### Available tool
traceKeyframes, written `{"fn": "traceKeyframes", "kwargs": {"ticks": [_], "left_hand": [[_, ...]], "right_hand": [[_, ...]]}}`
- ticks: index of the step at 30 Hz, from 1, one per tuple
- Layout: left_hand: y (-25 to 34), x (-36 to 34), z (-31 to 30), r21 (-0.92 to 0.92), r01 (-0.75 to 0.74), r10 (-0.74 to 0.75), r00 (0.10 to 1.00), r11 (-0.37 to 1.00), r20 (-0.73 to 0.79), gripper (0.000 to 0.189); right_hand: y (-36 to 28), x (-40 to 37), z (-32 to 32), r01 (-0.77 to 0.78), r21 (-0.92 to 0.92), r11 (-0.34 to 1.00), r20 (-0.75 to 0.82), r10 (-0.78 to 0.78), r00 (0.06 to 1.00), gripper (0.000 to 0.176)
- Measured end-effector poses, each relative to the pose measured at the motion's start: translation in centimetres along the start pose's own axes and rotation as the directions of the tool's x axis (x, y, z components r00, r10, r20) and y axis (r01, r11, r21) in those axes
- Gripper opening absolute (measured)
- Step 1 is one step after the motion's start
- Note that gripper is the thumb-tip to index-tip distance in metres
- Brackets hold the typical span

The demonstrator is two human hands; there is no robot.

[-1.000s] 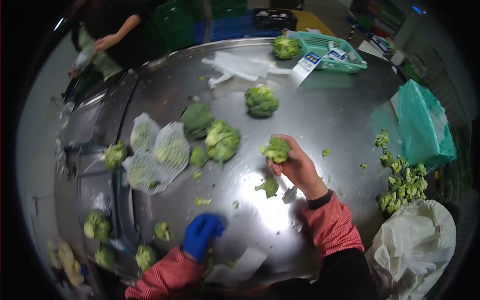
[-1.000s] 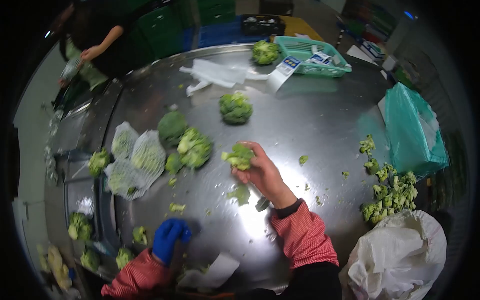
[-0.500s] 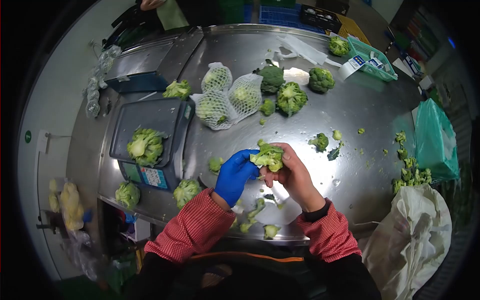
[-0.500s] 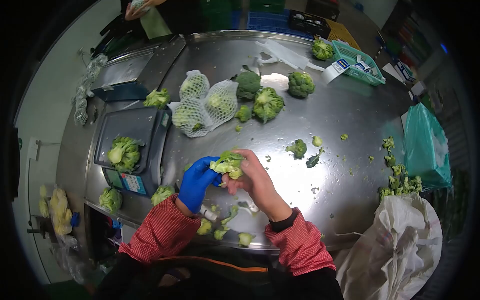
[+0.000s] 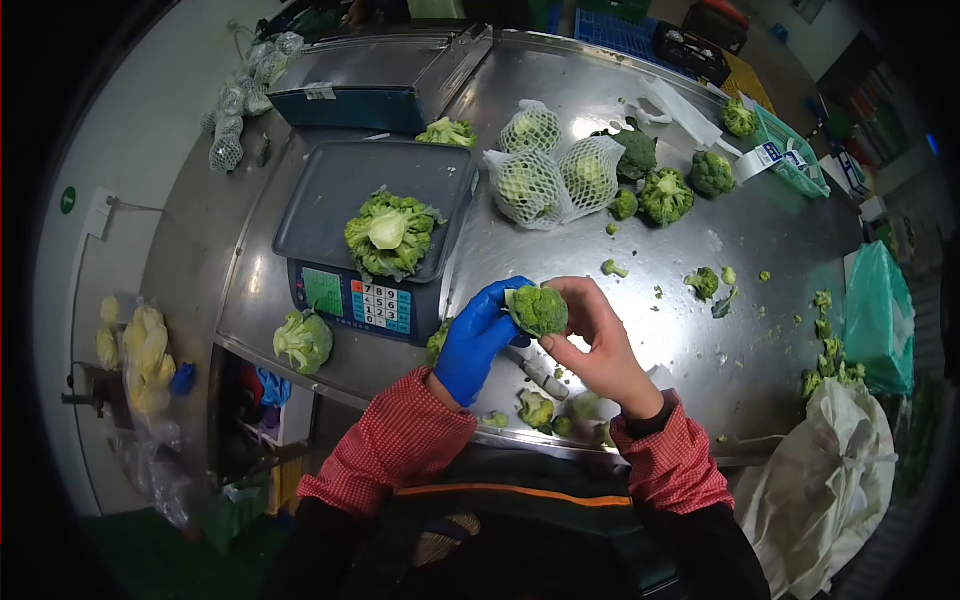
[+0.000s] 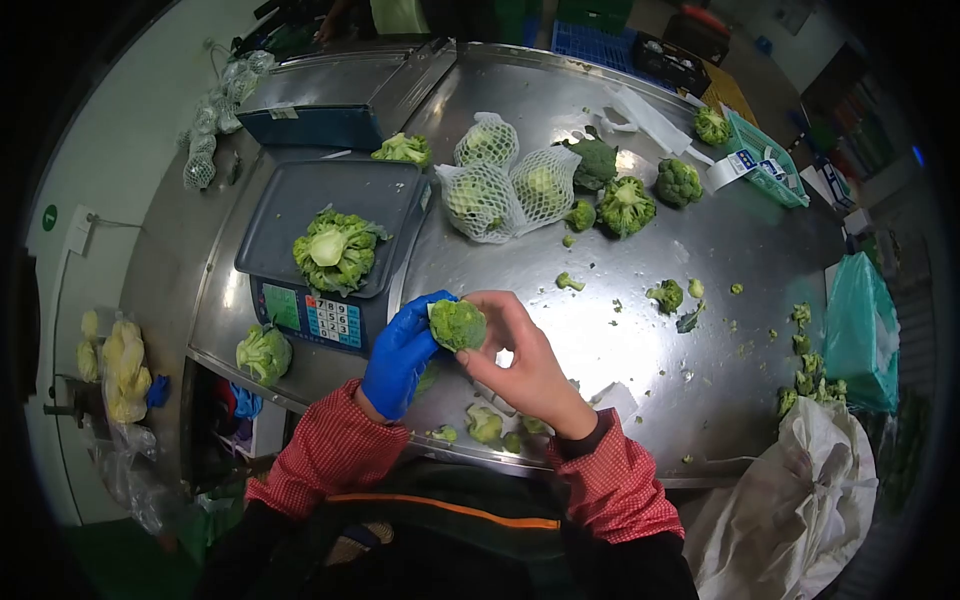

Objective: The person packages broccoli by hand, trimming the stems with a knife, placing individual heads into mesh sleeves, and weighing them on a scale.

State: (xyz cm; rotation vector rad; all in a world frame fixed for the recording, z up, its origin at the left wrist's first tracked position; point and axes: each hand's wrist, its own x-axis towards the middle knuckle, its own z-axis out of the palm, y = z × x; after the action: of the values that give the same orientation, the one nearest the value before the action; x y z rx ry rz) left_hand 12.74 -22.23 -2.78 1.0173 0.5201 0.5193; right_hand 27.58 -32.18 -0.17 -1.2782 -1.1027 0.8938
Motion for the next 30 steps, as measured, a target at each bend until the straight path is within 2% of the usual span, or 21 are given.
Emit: {"fn": "traceKeyframes", "kwargs": {"ticks": [5, 8, 9, 11, 12, 13, 14, 16, 17, 19, 20, 23, 26, 27, 30], "left_hand": [[-0.4, 0.0, -1.9, 0.000, 0.009, -0.009, 1.000, 1.000, 0.002, 0.032], [-0.4, 0.2, -2.4, 0.068, 0.025, -0.022, 0.999, 0.997, -0.037, 0.030], [-0.6, 0.2, -2.7, 0.051, 0.048, -0.045, 0.998, 0.998, -0.045, 0.030], [-0.9, -0.1, -3.4, 0.076, 0.039, -0.035, 0.998, 0.996, -0.049, 0.030], [-0.7, -0.4, -3.5, 0.009, 0.025, -0.025, 0.999, 1.000, -0.043, 0.027], [-0.6, -1.0, -4.2, 0.164, -0.064, 0.080, 0.993, 0.984, -0.092, 0.027], [-0.2, -1.3, -4.9, 0.318, -0.138, 0.185, 0.975, 0.938, -0.122, 0.027], [1.2, -1.6, -7.1, 0.451, -0.273, 0.416, 0.872, 0.850, -0.257, 0.031], [1.7, -1.4, -9.0, 0.532, -0.348, 0.540, 0.800, 0.772, -0.260, 0.039], [3.3, -1.1, -11.9, 0.665, -0.238, 0.590, 0.718, 0.708, -0.371, 0.048], [3.9, -0.9, -12.9, 0.718, -0.171, 0.616, 0.667, 0.675, -0.420, 0.053], [4.1, 0.5, -15.1, 0.677, -0.110, 0.540, 0.701, 0.728, -0.467, 0.066], [2.6, 2.1, -17.0, 0.664, -0.170, 0.546, 0.730, 0.728, -0.412, 0.074], [2.6, 2.3, -16.9, 0.646, -0.188, 0.542, 0.735, 0.740, -0.408, 0.075], [2.9, 2.6, -16.7, 0.590, -0.261, 0.558, 0.727, 0.764, -0.401, 0.073]], "right_hand": [[0.6, 0.2, 1.1, -0.074, -0.077, 0.994, -0.048, 0.070, 0.996, 0.048], [-0.8, 0.2, 1.9, -0.116, -0.280, 0.953, -0.132, 0.081, 0.988, 0.048], [-0.6, 0.3, 2.1, -0.091, -0.296, 0.951, -0.089, 0.067, 0.994, 0.047], [0.4, 0.8, 2.4, -0.157, -0.224, 0.962, -0.100, 0.137, 0.986, 0.045], [0.7, 1.2, 2.8, -0.189, -0.188, 0.964, -0.101, 0.173, 0.980, 0.043], [0.9, 1.7, 3.1, -0.226, 0.020, 0.974, -0.091, 0.227, 0.970, 0.039], [0.6, 2.4, 3.4, -0.232, 0.134, 0.964, -0.065, 0.242, 0.968, 0.035], [0.4, 4.1, 3.8, -0.207, 0.172, 0.963, -0.048, 0.219, 0.975, 0.036], [0.1, 5.1, 4.1, -0.192, 0.159, 0.968, -0.042, 0.201, 0.979, 0.036], [-0.7, 7.5, 5.0, -0.162, 0.133, 0.978, -0.031, 0.168, 0.985, 0.036], [-0.6, 8.9, 5.1, -0.135, 0.068, 0.988, 0.000, 0.136, 0.991, 0.036], [-0.9, 13.8, 6.0, -0.074, -0.115, 0.991, 0.085, 0.084, 0.993, 0.037], [-1.6, 18.8, 7.8, 0.137, -0.214, 0.967, 0.208, -0.092, 0.974, 0.036], [-1.2, 20.3, 8.5, 0.181, -0.194, 0.964, 0.257, -0.128, 0.958, 0.035], [-1.6, 23.8, 10.2, 0.140, -0.200, 0.970, 0.461, -0.033, 0.887, 0.034]]}}
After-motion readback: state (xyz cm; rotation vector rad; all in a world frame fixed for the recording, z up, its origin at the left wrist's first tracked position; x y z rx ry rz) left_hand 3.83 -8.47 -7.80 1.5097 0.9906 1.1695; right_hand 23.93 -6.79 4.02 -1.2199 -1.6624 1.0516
